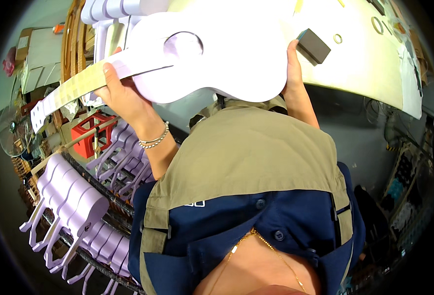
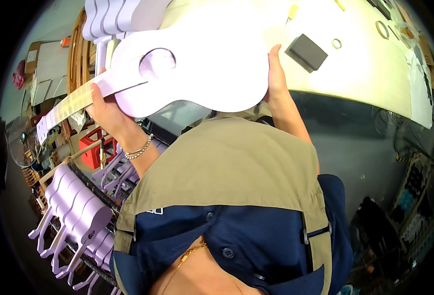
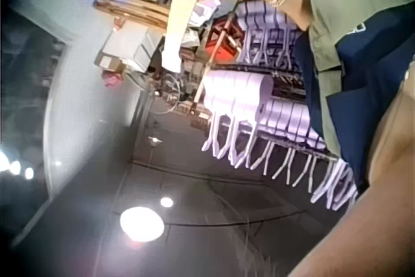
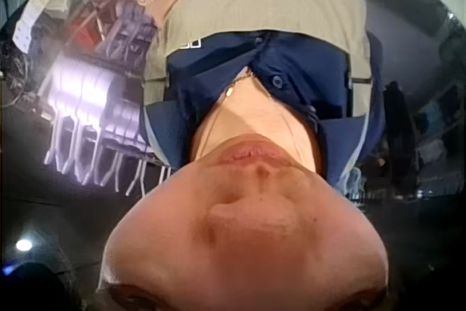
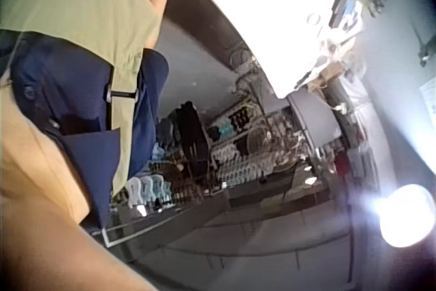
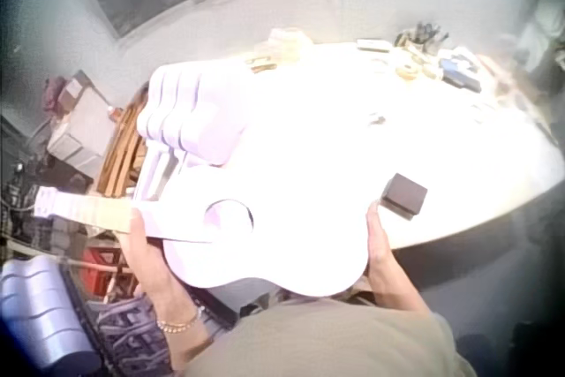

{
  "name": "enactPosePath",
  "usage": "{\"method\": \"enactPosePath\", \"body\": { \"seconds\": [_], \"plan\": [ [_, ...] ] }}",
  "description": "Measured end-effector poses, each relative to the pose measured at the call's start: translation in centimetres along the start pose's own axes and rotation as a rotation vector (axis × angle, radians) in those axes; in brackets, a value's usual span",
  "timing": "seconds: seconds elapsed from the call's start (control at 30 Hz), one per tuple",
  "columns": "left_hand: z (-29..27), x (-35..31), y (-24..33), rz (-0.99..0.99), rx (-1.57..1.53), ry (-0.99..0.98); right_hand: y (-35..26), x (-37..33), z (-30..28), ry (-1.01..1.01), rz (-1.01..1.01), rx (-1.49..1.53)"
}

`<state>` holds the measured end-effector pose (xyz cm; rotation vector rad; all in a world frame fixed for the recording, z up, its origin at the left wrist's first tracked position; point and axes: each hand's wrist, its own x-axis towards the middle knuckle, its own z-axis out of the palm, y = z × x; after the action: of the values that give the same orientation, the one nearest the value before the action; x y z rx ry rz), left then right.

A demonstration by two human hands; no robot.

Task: The person sands the edges of purple guitar necks using a sanding block and a small wooden tool. They wipe the necks with a cloth, inspect the surfaces, and place the finished necks back on a rack. The person repeats this process for multiple guitar necks in a workshop setting.

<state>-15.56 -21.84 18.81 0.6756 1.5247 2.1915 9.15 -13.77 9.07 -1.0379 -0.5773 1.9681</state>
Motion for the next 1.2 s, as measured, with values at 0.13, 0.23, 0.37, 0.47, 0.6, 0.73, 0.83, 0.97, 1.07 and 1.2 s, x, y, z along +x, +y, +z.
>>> {"method": "enactPosePath", "body": {
  "seconds": [0.13, 0.23, 0.37, 0.47, 0.6, 0.73, 0.83, 0.97, 1.07, 1.2],
  "plan": [
    [1.1, -1.0, 0.5, 0.072, -0.017, -0.045, 0.2, -0.1, -0.6, -0.005, -0.025, 0.046],
    [1.0, -1.2, 0.8, 0.095, -0.04, -0.143, 0.3, 0.0, -1.3, -0.011, 0.002, 0.061],
    [2.1, -2.1, 1.9, 0.148, 0.032, -0.162, 0.2, 0.0, -2.0, 0.008, 0.079, 0.078],
    [2.7, -2.6, 2.3, 0.181, 0.09, -0.167, 0.1, -0.3, -2.1, 0.029, 0.093, 0.08],
    [2.5, -2.7, 2.5, 0.194, 0.087, -0.194, 0.6, -0.1, -2.9, 0.004, 0.045, 0.085],
    [2.6, -2.6, 2.4, 0.217, 0.054, -0.197, 0.7, -0.1, -2.8, 0.013, -0.013, 0.097],
    [3.1, -2.7, 2.1, 0.208, 0.097, -0.187, 0.3, -0.2, -3.0, -0.01, -0.005, 0.09],
    [1.8, -0.8, 0.9, 0.05, -0.088, -0.083, 1.5, 0.3, -3.8, 0.034, 0.016, 0.066],
    [1.0, 0.3, -1.4, 0.042, -0.097, 0.125, 1.8, 2.4, -4.8, 0.148, -0.102, -0.31],
    [0.8, 0.2, -4.0, 0.026, -0.085, 0.244, -2.3, 7.7, -11.5, 0.429, -0.61, -0.924]
  ]
}}
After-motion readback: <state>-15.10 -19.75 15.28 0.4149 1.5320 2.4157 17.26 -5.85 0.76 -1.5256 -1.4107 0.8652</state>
